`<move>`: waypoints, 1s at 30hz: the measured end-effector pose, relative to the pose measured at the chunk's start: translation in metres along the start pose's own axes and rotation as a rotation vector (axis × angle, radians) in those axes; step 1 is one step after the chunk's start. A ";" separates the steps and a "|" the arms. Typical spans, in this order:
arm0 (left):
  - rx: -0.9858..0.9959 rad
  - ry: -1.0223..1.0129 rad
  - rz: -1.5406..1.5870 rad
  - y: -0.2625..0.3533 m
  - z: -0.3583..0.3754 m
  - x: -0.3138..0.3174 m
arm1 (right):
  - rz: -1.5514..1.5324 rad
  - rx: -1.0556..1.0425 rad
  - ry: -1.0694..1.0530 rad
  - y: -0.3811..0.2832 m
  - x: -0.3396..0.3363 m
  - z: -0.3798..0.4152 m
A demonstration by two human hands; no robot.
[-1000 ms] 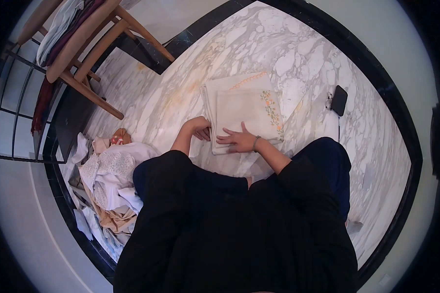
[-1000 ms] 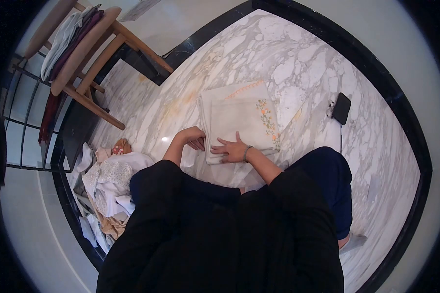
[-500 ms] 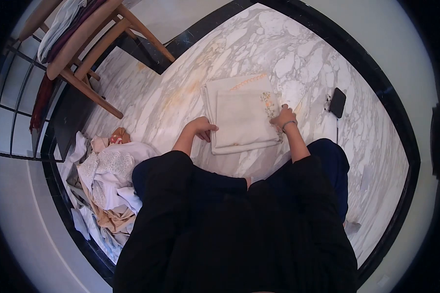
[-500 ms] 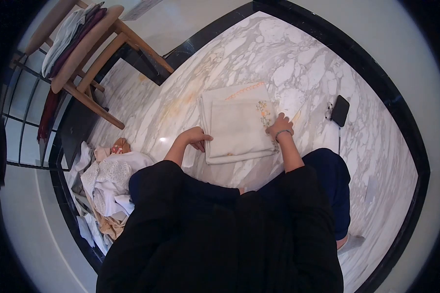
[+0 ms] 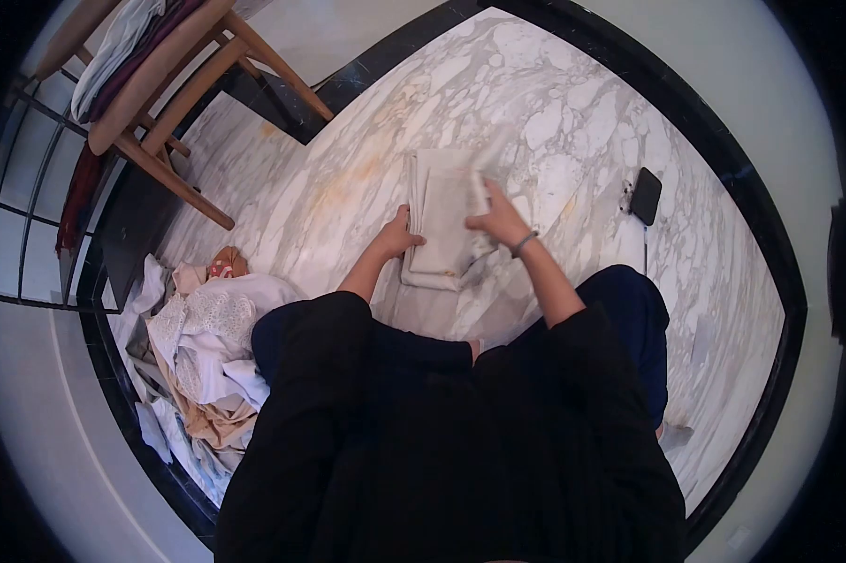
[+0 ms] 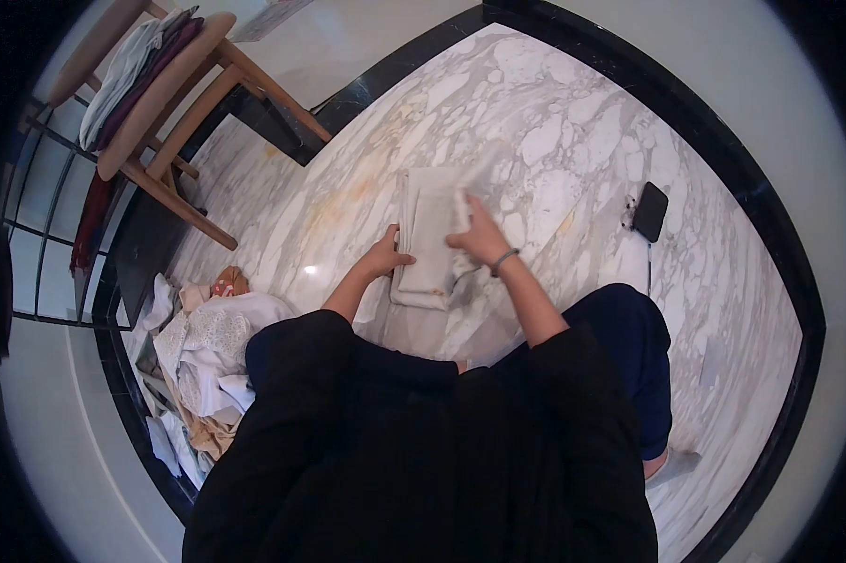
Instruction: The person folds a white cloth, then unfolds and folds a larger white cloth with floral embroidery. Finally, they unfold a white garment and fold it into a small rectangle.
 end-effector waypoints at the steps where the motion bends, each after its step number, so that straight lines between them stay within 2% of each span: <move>1: 0.005 -0.013 -0.007 -0.001 -0.002 0.002 | 0.017 0.008 -0.018 -0.006 0.019 0.002; 3: 0.013 -0.035 -0.022 -0.007 -0.006 0.004 | 0.006 0.080 -0.258 -0.022 0.053 0.005; 6: 0.143 -0.185 0.192 -0.004 -0.002 0.009 | -0.166 0.014 -0.394 0.001 0.103 0.006; 9: -0.044 -0.167 0.294 -0.015 -0.002 -0.001 | -0.307 0.044 -0.448 0.022 0.125 0.010; 13: -0.156 -0.177 0.463 -0.013 -0.007 -0.011 | -0.487 -0.008 -0.504 -0.002 0.112 0.015; 16: -0.139 -0.188 0.348 -0.003 -0.001 -0.011 | -0.279 -0.171 -0.361 -0.015 0.098 0.013; 18: -0.066 -0.213 0.188 0.012 0.011 -0.003 | -0.064 -0.144 -0.197 -0.014 0.088 0.012; 21: 0.007 -0.174 0.317 0.015 0.015 0.002 | 0.160 -0.183 0.001 -0.019 0.074 0.016; 25: 0.192 -0.165 0.067 -0.015 -0.019 -0.002 | 0.384 -0.215 0.189 -0.026 0.061 0.019; 28: 0.236 -0.121 -0.223 -0.015 -0.021 -0.005 | 0.708 -0.182 0.224 -0.028 0.058 0.019; 30: 0.215 -0.058 -0.340 -0.016 -0.022 -0.005 | 0.874 -0.102 0.139 0.011 0.071 0.014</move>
Point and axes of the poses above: each hand's wrist, its own z-axis away from the middle knuckle, its own x-axis out of the palm, y = z × x, the point moved 4 cm from there along -z, towards the middle knuckle, and after that the axes turned 14 degrees about -y, right-handed, at the moved point
